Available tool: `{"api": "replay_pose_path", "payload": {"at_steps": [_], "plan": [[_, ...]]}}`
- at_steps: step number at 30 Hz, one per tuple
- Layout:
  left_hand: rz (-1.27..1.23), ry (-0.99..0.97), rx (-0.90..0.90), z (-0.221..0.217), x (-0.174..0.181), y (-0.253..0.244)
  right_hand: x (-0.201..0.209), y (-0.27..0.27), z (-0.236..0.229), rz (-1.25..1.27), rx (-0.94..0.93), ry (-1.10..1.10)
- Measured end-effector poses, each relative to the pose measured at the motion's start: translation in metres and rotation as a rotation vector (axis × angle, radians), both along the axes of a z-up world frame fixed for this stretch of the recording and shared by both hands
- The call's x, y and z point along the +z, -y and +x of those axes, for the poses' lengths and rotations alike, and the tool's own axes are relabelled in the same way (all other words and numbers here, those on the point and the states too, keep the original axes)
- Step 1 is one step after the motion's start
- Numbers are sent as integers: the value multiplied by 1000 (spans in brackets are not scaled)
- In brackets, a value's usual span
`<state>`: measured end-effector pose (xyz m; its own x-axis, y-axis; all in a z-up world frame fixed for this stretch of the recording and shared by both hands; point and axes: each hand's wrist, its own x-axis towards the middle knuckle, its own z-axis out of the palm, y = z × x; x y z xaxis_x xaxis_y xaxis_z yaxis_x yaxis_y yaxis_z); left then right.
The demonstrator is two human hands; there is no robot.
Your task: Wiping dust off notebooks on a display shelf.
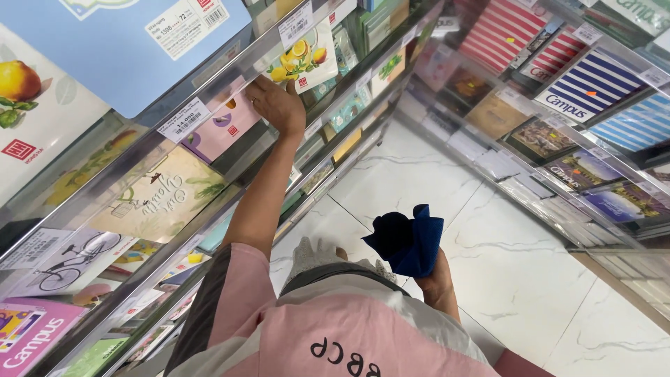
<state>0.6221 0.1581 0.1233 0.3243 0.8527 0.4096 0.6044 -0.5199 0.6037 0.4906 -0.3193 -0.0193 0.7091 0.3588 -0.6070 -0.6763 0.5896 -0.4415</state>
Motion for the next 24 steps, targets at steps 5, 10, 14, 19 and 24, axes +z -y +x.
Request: {"api": "replay_pose_path", "payload": {"at_steps": [5, 10, 14, 19, 24], "plan": [[70, 37, 80, 7, -13, -11, -16, -9, 13, -9, 97, 20], [107, 154, 49, 5, -15, -8, -26, -12, 22, -14, 125, -3], [-1, 264, -38, 2, -3, 1, -23, -17, 20, -56, 120, -50], [-52, 460, -223, 1, 0, 3, -8, -21, 13, -154, 132, -87], [-139, 349, -274, 4, -4, -13, -16, -16, 12, -122, 132, -72]]}}
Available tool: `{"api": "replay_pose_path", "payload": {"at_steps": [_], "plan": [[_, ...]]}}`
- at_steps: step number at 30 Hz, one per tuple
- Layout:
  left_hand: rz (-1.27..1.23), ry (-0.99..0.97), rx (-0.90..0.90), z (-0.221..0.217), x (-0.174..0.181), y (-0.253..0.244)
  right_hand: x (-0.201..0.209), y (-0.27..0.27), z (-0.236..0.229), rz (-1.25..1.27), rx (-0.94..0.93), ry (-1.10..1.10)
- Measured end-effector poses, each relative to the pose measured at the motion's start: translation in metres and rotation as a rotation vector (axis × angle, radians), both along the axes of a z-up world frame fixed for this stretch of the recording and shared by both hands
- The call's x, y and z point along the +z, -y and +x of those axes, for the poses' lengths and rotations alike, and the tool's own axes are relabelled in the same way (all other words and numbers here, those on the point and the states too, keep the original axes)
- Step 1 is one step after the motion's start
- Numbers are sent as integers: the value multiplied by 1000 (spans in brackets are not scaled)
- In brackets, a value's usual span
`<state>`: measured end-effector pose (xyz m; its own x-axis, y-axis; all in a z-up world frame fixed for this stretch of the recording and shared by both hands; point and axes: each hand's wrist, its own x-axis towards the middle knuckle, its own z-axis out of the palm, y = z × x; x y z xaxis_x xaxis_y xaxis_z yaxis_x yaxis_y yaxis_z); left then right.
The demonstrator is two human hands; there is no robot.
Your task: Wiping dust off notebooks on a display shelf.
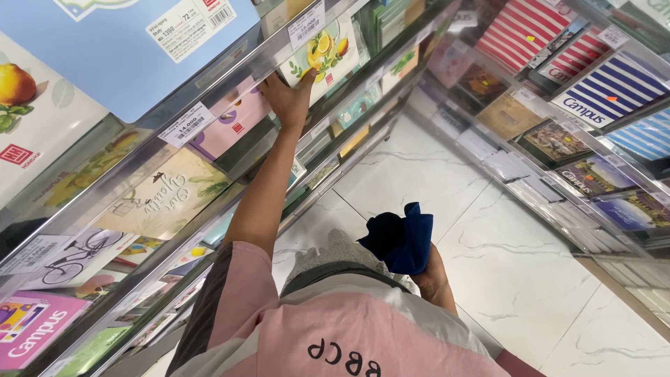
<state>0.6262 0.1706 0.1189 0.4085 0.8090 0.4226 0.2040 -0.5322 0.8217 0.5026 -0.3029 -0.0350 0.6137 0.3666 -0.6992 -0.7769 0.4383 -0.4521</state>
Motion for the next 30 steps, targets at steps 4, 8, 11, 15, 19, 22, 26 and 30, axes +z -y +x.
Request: {"api": "replay_pose_path", "payload": {"at_steps": [4, 8, 11, 15, 19, 22, 26, 30], "plan": [[-298, 424, -338, 3, -10, -9, 8, -4, 5, -62, 17, 9], [-588, 570, -499, 8, -31, -18, 22, -4, 16, -11, 17, 29], [-579, 615, -486, 4, -11, -1, 43, -2, 28, 31, 12, 74], [-631, 563, -484, -23, 51, 41, 56, 6, 45, 54, 46, 135], [-592, 468, -512, -52, 60, 82, 131, -20, 60, -65, -20, 329], [-595, 298, -535, -79, 68, 121, 190, -52, 64, -402, 23, 691], [-722, -161, -433, -100, 54, 168, 235, -96, 75, -750, 514, 1658], [-643, 50, -714, -115, 51, 197, 262, -128, 107, -1007, 882, 1933]]}}
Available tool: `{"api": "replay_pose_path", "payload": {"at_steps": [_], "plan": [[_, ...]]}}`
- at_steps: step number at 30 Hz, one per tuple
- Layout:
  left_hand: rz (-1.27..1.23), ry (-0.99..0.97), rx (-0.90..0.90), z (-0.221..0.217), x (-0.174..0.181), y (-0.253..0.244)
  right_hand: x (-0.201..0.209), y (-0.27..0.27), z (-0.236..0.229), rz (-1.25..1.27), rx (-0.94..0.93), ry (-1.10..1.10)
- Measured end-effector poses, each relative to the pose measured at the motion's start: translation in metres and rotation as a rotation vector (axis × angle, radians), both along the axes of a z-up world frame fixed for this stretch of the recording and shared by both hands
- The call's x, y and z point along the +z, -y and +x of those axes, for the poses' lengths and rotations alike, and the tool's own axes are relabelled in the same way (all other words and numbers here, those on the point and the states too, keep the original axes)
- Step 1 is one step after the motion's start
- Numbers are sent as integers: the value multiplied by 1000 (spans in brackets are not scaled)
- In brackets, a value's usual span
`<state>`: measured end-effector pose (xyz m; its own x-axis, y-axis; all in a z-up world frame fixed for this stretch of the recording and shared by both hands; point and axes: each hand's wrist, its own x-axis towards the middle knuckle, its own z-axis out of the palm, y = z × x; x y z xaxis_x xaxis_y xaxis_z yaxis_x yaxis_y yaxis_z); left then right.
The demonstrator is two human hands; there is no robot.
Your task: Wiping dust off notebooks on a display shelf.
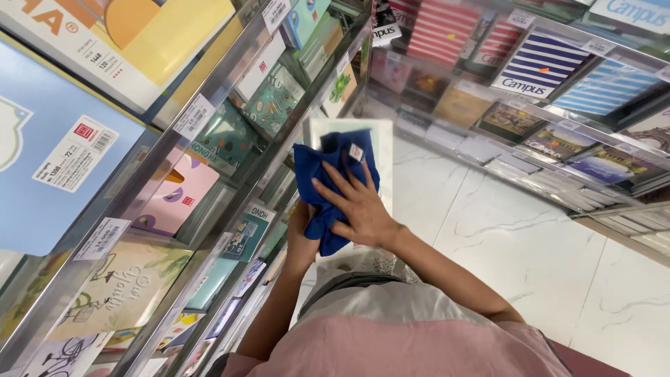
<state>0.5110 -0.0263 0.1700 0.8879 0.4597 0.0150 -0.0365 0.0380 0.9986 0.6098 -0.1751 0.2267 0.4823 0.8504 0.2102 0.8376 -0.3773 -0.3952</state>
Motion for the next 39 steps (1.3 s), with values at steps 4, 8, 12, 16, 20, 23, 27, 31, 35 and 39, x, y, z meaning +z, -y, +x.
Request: {"api": "replay_pose_path", "payload": {"at_steps": [4, 8, 12, 16, 20, 23, 27, 31, 35, 39], "plan": [[300, -66, -34, -6, -2, 1, 6, 5, 33, 161, 47, 51], [65, -215, -45, -3, 4, 9, -7, 6, 47, 282, -239, 7], [-217, -139, 43, 3, 2, 7, -7, 19, 42, 363, -544, -646], [-258, -85, 56, 1, -12, -13, -85, 63, 48, 491, -522, -1433], [-612, -103, -96, -9, -48, -14, -61, 61, 45, 1294, -266, -2203], [-846, -101, -208, -5, -42, 14, -57, 46, 40, 1362, -267, -2417], [-925, -119, -75, 5, -33, 32, -65, 36, 32, 1284, -246, -2297], [-824, -10, 36, 3, -33, 11, -52, 28, 33, 1199, -206, -2206], [-732, 60, 143, 4, -25, -17, -50, 38, 39, 1110, -31, -2333], [-648, 195, 248, 18, -22, -46, -113, 66, 49, 962, -195, -2122]]}}
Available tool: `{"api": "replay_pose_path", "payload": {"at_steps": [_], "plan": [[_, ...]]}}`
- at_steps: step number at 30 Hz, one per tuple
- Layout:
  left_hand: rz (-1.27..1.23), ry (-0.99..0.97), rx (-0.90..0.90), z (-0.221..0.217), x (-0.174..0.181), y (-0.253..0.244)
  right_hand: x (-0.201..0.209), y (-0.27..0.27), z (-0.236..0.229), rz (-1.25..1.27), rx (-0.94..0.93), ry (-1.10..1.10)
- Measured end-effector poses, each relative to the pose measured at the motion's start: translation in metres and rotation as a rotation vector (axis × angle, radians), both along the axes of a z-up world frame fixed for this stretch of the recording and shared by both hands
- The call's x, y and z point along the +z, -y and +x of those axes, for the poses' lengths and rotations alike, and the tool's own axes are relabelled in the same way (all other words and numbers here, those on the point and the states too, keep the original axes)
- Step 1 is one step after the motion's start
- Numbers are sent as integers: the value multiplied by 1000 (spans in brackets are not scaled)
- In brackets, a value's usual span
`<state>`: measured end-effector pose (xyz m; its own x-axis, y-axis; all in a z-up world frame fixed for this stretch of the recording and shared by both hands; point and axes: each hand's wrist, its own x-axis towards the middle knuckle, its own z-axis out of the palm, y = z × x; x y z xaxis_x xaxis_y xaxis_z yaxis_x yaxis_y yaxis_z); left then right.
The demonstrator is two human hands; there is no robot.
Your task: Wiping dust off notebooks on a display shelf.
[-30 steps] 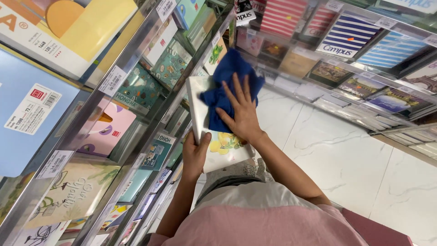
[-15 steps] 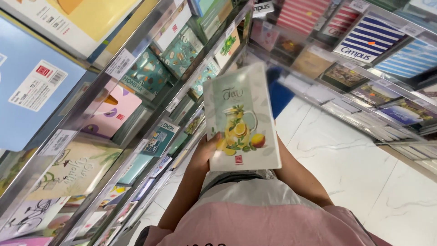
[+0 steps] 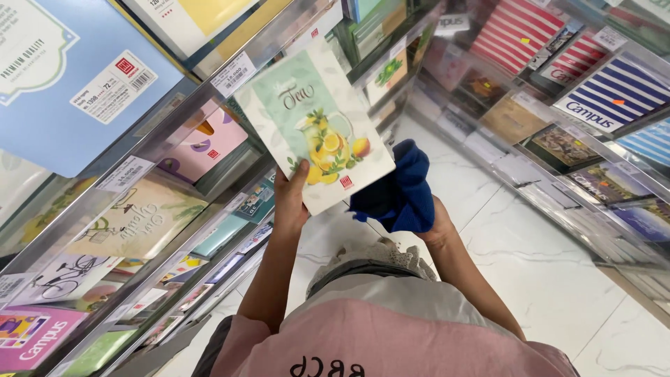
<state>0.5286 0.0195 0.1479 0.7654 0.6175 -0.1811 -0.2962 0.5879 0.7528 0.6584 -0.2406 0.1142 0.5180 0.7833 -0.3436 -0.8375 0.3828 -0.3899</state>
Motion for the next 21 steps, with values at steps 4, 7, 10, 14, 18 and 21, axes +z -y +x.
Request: {"api": "replay_pose_path", "payload": {"at_steps": [4, 7, 10, 14, 18, 21], "plan": [[193, -9, 179, 24, -4, -41, -38, 29, 3, 41, -80, -20], [449, -103, 327, 41, -8, -78, -66, 51, 8, 65, -170, -10], [434, 21, 378, 54, -1, -97, -62, 69, 5, -72, -240, -58], [477, 57, 422, 69, -24, -129, -53, 86, 1, -119, -314, -19], [582, 14, 478, 79, -47, -163, -43, 96, -4, -172, -404, -7], [582, 16, 471, 84, -47, -172, -31, 93, -6, -156, -390, -44]]}}
